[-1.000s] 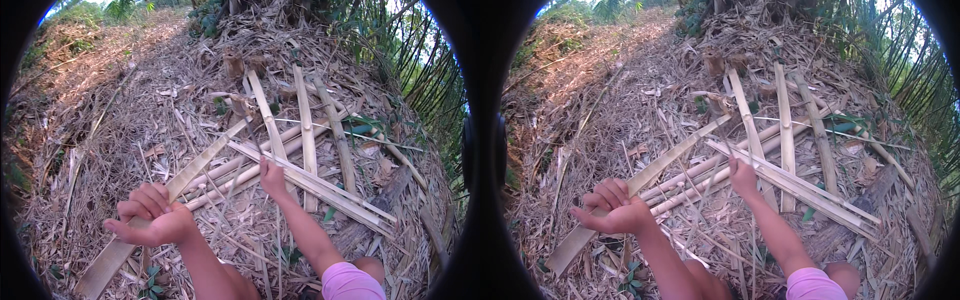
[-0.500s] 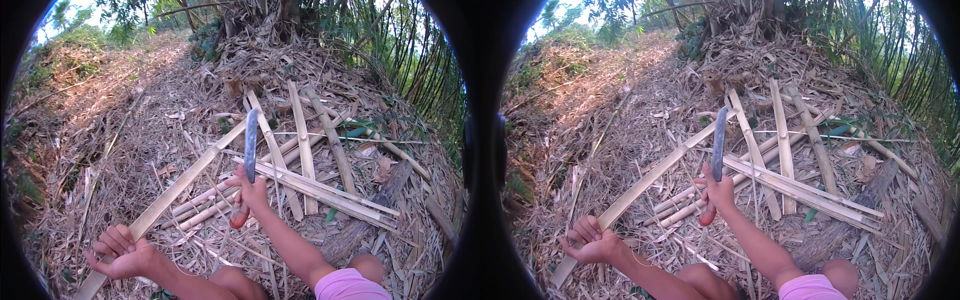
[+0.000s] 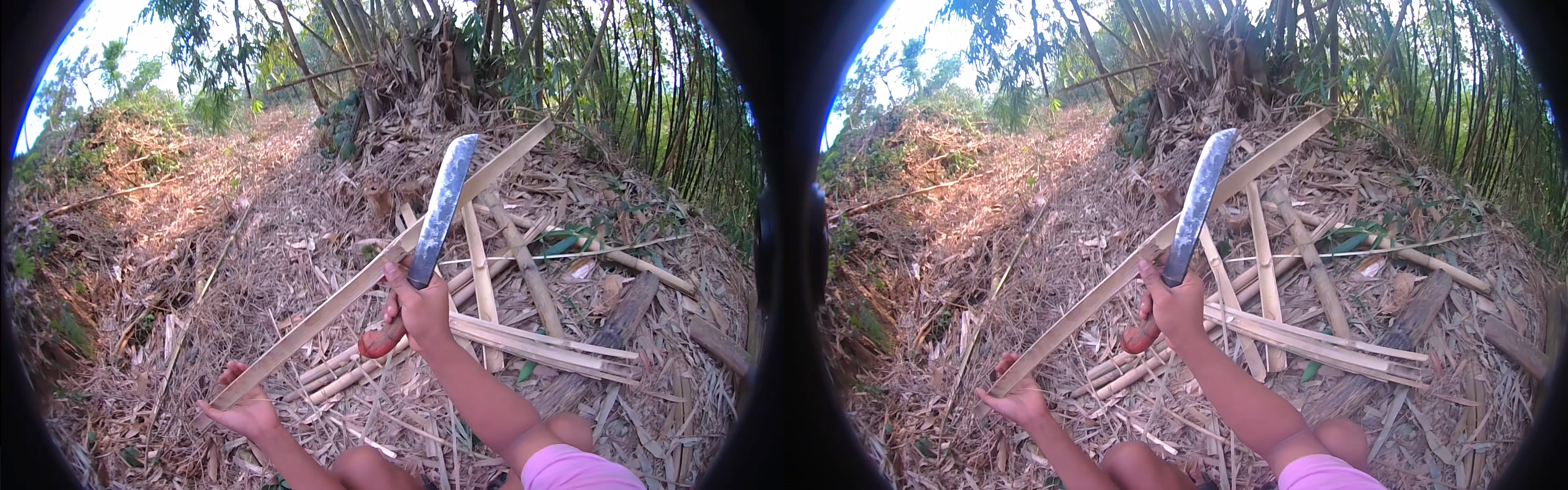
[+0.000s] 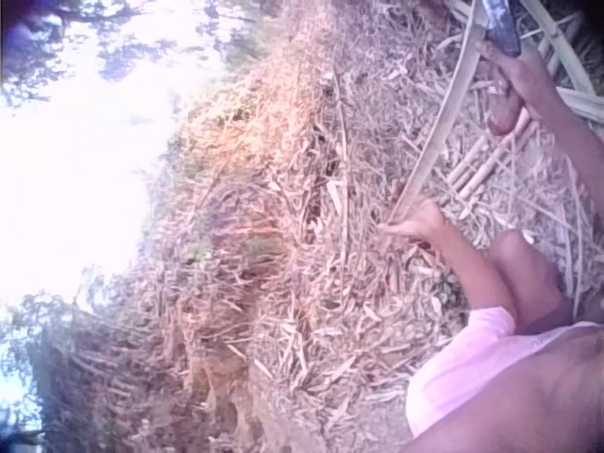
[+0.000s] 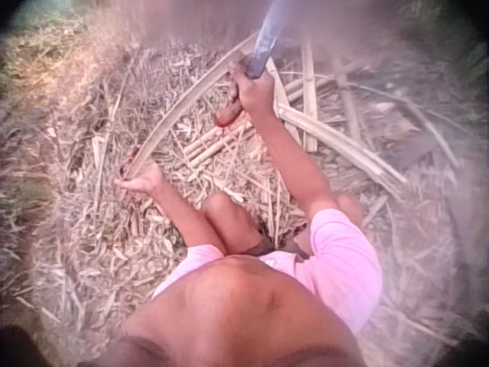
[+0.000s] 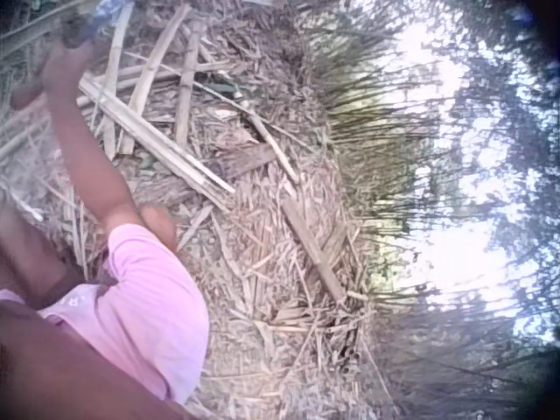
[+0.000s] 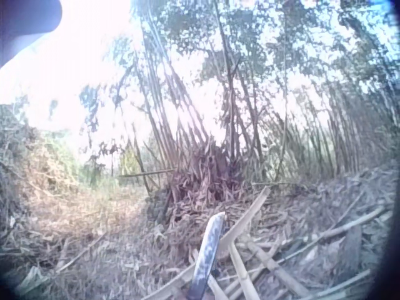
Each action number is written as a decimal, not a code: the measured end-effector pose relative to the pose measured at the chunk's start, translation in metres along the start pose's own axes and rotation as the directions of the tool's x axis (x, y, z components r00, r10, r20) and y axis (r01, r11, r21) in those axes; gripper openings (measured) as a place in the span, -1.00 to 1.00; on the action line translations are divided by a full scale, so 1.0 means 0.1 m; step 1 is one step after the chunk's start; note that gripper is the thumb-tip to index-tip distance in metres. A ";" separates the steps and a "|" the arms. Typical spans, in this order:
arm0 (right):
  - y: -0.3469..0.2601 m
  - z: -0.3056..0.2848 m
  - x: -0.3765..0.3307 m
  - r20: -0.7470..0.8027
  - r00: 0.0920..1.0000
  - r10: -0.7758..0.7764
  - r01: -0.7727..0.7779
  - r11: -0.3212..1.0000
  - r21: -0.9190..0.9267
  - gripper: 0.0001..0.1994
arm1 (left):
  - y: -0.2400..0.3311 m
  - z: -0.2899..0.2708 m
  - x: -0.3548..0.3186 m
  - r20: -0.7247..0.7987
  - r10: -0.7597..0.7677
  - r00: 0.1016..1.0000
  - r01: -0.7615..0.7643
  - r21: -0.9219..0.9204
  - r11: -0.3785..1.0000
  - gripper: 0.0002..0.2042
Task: The person scrapes and trims the edges of a thin bamboo strip using a machete, turning the strip over and handling it by hand while sitting on a ground covered in dry leaves.
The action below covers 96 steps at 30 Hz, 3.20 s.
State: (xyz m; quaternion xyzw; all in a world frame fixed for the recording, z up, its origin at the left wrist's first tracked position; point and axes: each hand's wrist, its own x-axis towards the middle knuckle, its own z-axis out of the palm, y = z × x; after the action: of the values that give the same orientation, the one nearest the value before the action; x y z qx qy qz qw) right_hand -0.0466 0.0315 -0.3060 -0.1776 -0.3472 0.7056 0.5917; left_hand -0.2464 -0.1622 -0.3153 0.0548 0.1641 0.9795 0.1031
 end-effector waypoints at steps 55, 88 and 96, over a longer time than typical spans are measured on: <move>-0.51 -0.72 -0.75 0.752 0.628 -0.201 0.753 -0.088 -0.652 -0.35 | -0.18 0.59 -1.29 0.136 -0.950 0.281 0.310 0.924 0.224 -0.72; -0.56 -2.05 0.02 0.303 0.935 -0.187 0.255 -0.242 -0.936 -0.37 | -0.61 -0.23 -1.57 -0.010 -0.982 0.187 0.516 0.852 0.089 -0.79; -0.02 -1.25 -0.71 0.688 0.724 0.050 0.673 -0.276 -0.687 -0.37 | -0.84 -0.35 -1.47 -0.090 -0.965 0.247 0.621 0.779 0.086 -0.79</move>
State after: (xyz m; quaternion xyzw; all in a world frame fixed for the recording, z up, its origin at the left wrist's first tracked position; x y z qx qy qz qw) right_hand 0.0539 -0.0014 -0.4027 -0.2712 -0.9116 0.0053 0.3087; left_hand -0.0930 -0.1278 -0.3873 0.2119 0.4816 0.5532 0.6459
